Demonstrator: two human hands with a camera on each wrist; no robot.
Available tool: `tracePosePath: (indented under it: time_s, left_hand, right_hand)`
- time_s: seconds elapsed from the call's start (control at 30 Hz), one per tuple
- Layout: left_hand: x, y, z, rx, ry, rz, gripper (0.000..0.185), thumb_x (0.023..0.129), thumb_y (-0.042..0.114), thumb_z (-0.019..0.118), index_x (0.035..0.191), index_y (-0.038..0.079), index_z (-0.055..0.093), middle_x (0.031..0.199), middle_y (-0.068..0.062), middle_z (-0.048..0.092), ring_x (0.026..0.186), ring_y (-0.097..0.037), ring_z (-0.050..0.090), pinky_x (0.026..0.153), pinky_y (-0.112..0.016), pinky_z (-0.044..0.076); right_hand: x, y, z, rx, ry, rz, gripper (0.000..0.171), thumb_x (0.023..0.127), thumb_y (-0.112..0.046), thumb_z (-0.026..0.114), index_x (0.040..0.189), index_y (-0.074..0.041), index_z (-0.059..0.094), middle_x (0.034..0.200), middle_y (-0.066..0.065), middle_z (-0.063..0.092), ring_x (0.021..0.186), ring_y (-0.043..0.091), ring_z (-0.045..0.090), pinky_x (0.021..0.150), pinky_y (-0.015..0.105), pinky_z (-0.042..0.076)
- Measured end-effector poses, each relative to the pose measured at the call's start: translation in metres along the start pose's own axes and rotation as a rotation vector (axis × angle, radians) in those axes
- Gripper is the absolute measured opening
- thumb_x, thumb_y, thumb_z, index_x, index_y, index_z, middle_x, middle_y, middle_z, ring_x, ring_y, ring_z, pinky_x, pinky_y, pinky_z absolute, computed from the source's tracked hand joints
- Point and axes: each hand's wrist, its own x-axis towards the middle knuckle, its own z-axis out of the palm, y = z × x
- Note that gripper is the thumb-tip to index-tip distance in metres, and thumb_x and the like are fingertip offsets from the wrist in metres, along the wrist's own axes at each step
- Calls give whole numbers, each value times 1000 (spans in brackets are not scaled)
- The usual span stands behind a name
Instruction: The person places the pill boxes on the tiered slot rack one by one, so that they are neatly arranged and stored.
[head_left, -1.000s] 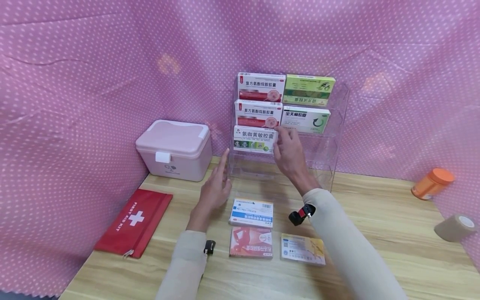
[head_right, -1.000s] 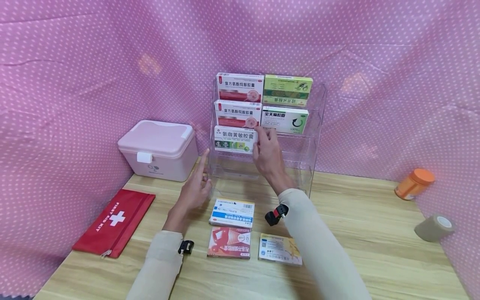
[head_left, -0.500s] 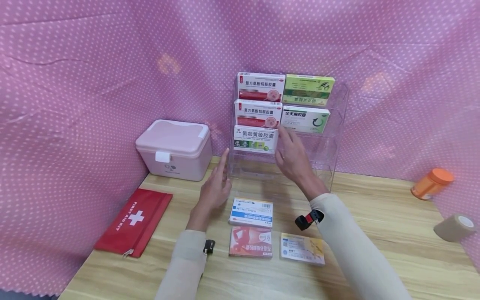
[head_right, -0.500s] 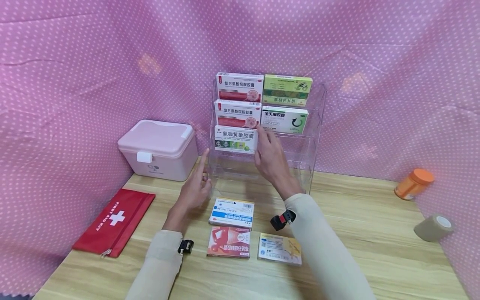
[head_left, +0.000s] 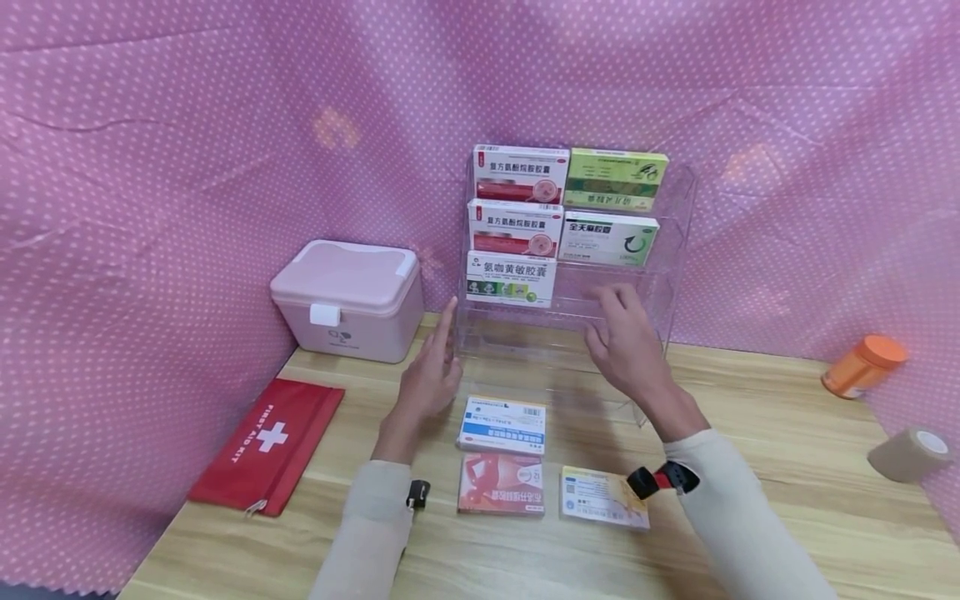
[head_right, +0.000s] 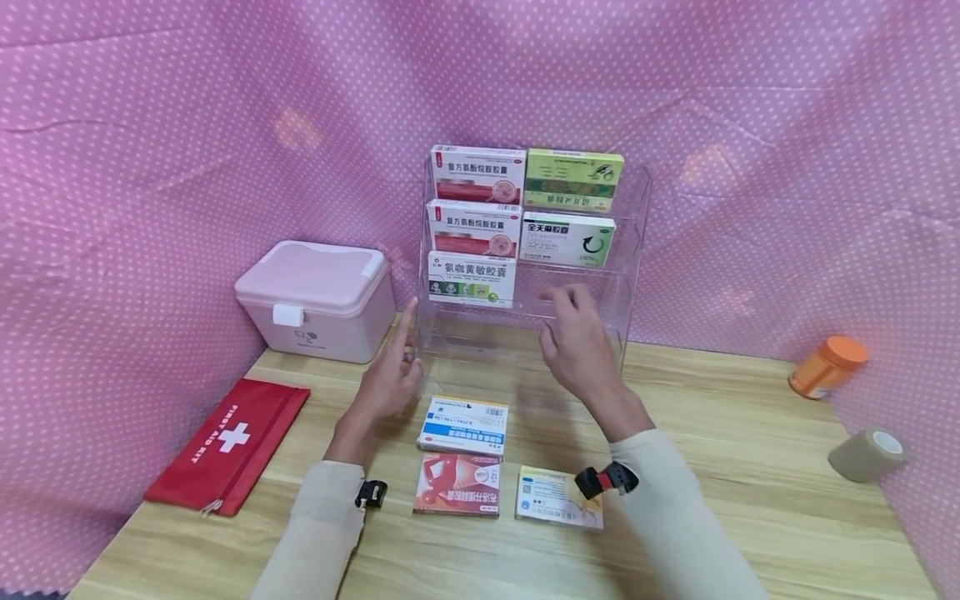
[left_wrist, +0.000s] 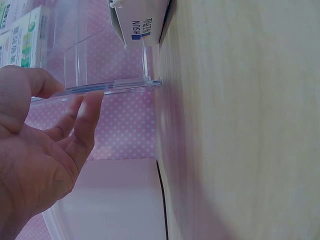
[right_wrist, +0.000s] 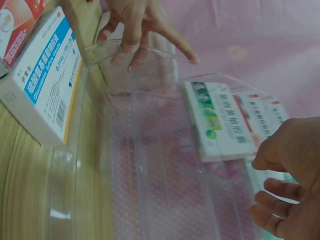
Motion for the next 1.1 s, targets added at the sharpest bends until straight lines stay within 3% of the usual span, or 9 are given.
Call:
tracePosePath:
  time_s: [0.27,0.4,0.53,0.73,0.83,1.1]
  left_hand:
    - [-2,0,-1,2,9,3,115,101,4,61,160,69,-12,155,-14,53,125,-38,66,96,-62,62]
    - [-3,-2,0,7,7,6,114,101,4,61,161,68,-13,153,-14,54,122,-38,66,94,-61,63]
    - [-3,-2,1,-4,4,6,114,101,4,60,161,68,-13,156,-14,52,126,-38,66,96,-61,62]
    - [-3,-2,1,-8,3,18,115,101,4,61,161,68,-13,159,-14,50,127,-39,66,97,-62,62]
    - [-3,-2,1,-4,5,23,115,100,3,61,161,68,-13,159,-14,51,126,-38,66,96,-61,63]
    - [-2,0,1,-3,5,1,115,101,4,60,159,70,-13,161,-13,49,130,-39,64,99,-63,62]
  right_hand:
    - [-38,9,-36,-75,43,122,23,95,-1,67,117,4,69,116,28,64,111,48,63,93,65,55]
    - [-57,22,-50,-93,-13,175,17,96,-4,65,112,2,70,114,28,67,105,49,67,86,65,55]
    - [-73,36,-60,-104,-162,264,15,99,-9,62,106,1,71,112,27,71,101,47,70,84,62,57]
    - [-92,58,-69,-131,-449,368,16,101,-22,67,97,-6,68,96,11,75,85,25,68,69,38,52]
    - [-100,67,-70,-105,-574,398,20,101,-27,71,99,-7,67,95,8,73,85,21,65,69,34,50]
    - [-113,71,-66,29,-759,489,28,98,-31,75,108,-7,64,101,10,73,92,23,66,72,35,54]
